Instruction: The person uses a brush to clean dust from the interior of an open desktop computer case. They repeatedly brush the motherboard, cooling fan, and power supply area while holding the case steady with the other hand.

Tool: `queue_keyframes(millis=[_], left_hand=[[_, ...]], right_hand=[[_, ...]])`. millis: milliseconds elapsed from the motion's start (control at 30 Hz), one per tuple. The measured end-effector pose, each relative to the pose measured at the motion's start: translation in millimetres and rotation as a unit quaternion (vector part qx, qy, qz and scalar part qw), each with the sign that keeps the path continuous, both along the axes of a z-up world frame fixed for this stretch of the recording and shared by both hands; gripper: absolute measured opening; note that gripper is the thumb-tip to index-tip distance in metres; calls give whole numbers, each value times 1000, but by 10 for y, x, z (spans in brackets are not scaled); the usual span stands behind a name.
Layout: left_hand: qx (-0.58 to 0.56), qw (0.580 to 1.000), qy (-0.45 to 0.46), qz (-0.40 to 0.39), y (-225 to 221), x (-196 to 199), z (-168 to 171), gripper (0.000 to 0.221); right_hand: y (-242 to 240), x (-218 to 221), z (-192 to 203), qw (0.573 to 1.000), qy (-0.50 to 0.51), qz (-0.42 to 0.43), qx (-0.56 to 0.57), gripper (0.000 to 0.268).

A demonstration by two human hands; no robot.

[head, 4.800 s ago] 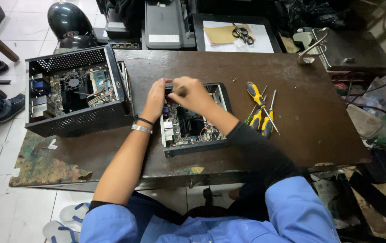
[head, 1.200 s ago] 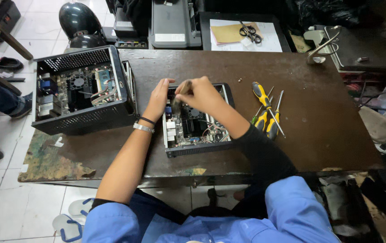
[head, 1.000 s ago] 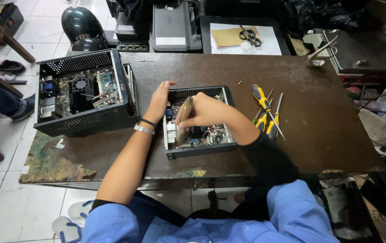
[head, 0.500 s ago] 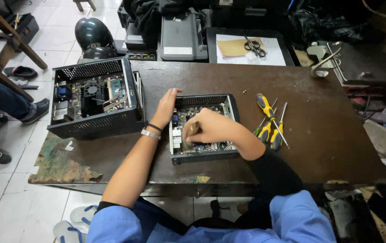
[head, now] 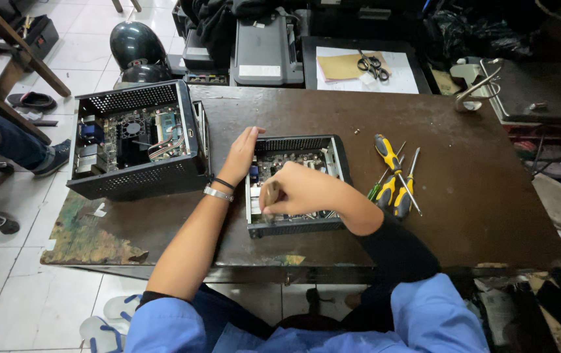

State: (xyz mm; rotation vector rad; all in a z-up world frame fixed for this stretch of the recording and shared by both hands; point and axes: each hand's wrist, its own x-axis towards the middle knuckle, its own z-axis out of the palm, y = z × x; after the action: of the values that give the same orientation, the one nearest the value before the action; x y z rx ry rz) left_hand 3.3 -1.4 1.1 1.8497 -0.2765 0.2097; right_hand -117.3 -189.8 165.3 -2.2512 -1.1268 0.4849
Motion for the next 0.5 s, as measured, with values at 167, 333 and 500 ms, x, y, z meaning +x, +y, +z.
queue_keyframes(millis=[167, 333, 500], left_hand=[[14, 1000, -4, -4, 12, 18, -26, 45], [64, 997, -37, 14, 24, 15, 6, 37], [223, 950, -212, 53, -48, -410, 585, 25]], right_hand=[[-184, 738, -436, 976, -148, -150, 55, 15], [-471, 804, -227, 936, -209, -242, 148, 14], [-687, 665, 48, 972, 20, -121, 200, 13]])
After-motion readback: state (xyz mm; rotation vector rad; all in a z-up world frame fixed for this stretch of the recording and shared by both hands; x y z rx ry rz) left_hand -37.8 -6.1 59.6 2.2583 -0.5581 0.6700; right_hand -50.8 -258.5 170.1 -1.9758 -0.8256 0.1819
